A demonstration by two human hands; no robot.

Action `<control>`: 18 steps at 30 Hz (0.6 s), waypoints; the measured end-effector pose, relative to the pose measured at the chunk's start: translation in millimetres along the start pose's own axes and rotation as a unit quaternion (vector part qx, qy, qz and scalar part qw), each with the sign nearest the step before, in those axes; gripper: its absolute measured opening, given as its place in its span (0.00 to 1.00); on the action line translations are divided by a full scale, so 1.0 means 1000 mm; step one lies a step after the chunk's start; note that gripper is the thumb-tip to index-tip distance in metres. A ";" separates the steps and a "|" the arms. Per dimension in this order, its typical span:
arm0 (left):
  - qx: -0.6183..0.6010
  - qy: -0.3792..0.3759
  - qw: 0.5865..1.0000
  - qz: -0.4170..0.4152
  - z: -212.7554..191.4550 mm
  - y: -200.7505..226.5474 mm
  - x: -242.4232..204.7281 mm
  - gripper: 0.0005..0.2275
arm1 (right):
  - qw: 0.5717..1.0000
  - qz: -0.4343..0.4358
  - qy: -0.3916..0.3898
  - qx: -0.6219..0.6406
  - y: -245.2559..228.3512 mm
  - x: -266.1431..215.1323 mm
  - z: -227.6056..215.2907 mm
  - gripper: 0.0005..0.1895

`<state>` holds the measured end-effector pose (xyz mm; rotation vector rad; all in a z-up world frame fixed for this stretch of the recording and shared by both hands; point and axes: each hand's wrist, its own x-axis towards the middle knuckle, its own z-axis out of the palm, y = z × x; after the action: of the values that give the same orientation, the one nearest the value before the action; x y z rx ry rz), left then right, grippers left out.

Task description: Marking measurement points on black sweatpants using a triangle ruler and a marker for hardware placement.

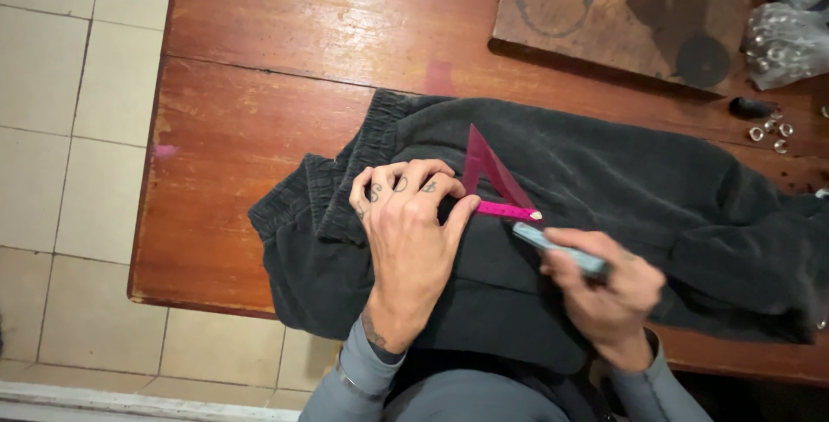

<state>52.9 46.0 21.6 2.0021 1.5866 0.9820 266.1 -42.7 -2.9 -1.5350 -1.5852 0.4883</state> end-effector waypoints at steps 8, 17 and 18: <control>0.002 0.012 1.000 0.018 0.001 0.001 -0.004 0.07 | 1.000 0.018 0.015 -0.004 -0.038 0.043 0.006 0.11; 0.020 0.025 0.998 0.060 0.004 0.001 -0.009 0.06 | 0.992 0.125 0.013 0.013 -0.037 0.050 0.005 0.19; 0.014 0.018 0.997 0.073 0.004 0.000 -0.011 0.04 | 0.987 0.158 0.012 0.020 -0.037 0.048 0.002 0.21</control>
<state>55.0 36.2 16.2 2.1567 1.4951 1.0603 247.1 -2.6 39.3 -1.7637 -1.3089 0.6693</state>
